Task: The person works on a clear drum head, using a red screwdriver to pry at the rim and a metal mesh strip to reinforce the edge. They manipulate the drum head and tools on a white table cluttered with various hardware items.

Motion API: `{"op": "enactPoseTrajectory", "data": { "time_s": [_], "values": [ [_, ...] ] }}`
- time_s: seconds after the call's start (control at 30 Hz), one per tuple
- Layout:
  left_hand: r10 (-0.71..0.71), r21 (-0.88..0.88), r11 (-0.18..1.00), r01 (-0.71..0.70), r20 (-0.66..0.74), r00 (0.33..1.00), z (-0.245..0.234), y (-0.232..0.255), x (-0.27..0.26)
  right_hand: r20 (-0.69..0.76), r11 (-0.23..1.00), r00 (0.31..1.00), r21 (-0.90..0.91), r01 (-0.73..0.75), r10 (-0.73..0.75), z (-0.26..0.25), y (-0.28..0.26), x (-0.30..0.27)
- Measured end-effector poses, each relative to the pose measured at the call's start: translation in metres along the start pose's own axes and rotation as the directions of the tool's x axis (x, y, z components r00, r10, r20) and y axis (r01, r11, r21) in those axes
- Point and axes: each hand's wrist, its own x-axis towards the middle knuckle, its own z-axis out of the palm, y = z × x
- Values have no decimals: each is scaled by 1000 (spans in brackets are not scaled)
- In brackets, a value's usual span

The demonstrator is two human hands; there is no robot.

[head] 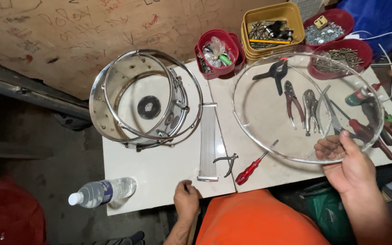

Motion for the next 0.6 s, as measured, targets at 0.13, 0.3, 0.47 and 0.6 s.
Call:
{"op": "enactPoseTrajectory", "data": {
  "time_s": [0.13,0.3,0.47,0.6],
  "values": [
    [104,-64,993,-102,17,994,-10,1,25,2,1000,1000,0,2,-2,-2,10,3],
    [346,-48,938,-344,218,913,-22,25,16,4,1000,1000,-1,-26,26,-5,21,2],
    [342,-4,934,-357,301,890,-14,44,18,0,1000,1000,-9,-29,29,2,22,-10],
    [412,61,875,-480,427,805,-14,47,20,-25,999,999,-6,-35,35,4,22,-15]
  ]
}}
